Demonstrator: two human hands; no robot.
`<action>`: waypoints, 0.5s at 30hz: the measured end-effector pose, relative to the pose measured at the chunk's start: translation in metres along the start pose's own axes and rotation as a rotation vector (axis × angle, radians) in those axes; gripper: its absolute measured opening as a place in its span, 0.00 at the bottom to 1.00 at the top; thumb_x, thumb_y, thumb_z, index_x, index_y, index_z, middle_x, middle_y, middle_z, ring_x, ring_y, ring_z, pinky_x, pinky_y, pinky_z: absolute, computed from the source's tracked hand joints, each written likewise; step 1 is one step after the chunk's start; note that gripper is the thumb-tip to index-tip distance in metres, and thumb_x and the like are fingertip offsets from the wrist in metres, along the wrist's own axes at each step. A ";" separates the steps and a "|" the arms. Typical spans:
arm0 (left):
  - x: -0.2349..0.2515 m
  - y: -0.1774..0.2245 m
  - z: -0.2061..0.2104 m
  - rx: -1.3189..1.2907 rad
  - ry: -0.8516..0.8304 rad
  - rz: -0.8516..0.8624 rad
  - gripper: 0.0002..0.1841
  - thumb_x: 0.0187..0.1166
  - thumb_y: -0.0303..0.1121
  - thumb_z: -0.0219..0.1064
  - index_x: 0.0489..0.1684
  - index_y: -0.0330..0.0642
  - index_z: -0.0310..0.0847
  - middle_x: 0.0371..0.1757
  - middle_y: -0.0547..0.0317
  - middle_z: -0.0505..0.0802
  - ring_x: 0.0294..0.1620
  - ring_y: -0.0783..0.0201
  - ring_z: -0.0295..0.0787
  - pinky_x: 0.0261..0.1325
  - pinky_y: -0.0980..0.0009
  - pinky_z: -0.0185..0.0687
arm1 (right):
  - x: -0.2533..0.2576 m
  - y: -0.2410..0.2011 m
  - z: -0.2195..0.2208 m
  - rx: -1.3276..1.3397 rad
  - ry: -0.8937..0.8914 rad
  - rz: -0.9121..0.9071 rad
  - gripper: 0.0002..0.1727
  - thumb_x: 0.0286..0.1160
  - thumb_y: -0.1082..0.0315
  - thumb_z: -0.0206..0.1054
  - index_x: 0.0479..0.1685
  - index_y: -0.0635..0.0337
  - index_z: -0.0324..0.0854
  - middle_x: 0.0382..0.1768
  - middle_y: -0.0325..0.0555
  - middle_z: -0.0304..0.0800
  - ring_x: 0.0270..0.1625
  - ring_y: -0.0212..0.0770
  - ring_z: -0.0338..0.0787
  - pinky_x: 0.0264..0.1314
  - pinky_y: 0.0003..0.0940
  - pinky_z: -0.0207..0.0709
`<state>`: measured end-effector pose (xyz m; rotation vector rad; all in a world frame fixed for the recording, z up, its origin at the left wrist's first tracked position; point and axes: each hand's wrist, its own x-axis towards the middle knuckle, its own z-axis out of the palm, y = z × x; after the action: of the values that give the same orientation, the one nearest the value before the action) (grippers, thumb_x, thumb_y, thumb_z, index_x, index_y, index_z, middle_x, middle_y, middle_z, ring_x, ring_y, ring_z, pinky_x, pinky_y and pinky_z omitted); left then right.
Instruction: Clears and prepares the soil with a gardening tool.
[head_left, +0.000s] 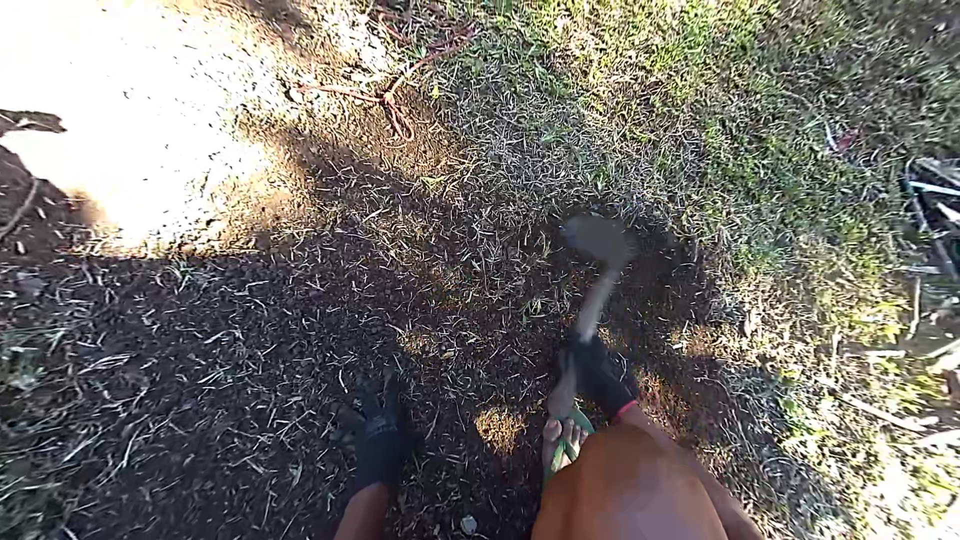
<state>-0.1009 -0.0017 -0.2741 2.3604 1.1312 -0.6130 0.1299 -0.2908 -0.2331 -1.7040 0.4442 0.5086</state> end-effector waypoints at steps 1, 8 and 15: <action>0.000 -0.001 -0.001 0.001 -0.001 -0.002 0.72 0.42 0.40 0.92 0.97 0.68 0.40 0.95 0.33 0.41 0.90 0.17 0.37 0.75 0.16 0.53 | -0.004 0.001 -0.004 -0.095 -0.036 0.066 0.22 0.89 0.55 0.60 0.65 0.68 0.73 0.26 0.48 0.86 0.24 0.41 0.88 0.30 0.39 0.88; -0.002 0.000 -0.004 0.020 0.004 0.011 0.73 0.39 0.41 0.93 0.97 0.63 0.40 0.95 0.29 0.39 0.89 0.15 0.36 0.76 0.15 0.48 | -0.003 -0.060 -0.023 0.251 0.172 -0.111 0.20 0.92 0.57 0.56 0.69 0.64 0.66 0.24 0.43 0.81 0.21 0.36 0.84 0.27 0.34 0.85; -0.002 0.003 -0.007 0.020 0.002 0.007 0.73 0.41 0.42 0.93 0.97 0.62 0.40 0.94 0.27 0.40 0.90 0.16 0.36 0.77 0.15 0.45 | -0.010 -0.018 -0.016 -0.114 -0.144 0.053 0.22 0.90 0.56 0.59 0.67 0.67 0.70 0.23 0.43 0.82 0.22 0.38 0.84 0.28 0.36 0.85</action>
<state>-0.0979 -0.0004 -0.2670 2.3818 1.1219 -0.6220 0.1331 -0.3025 -0.2100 -1.7547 0.3628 0.7020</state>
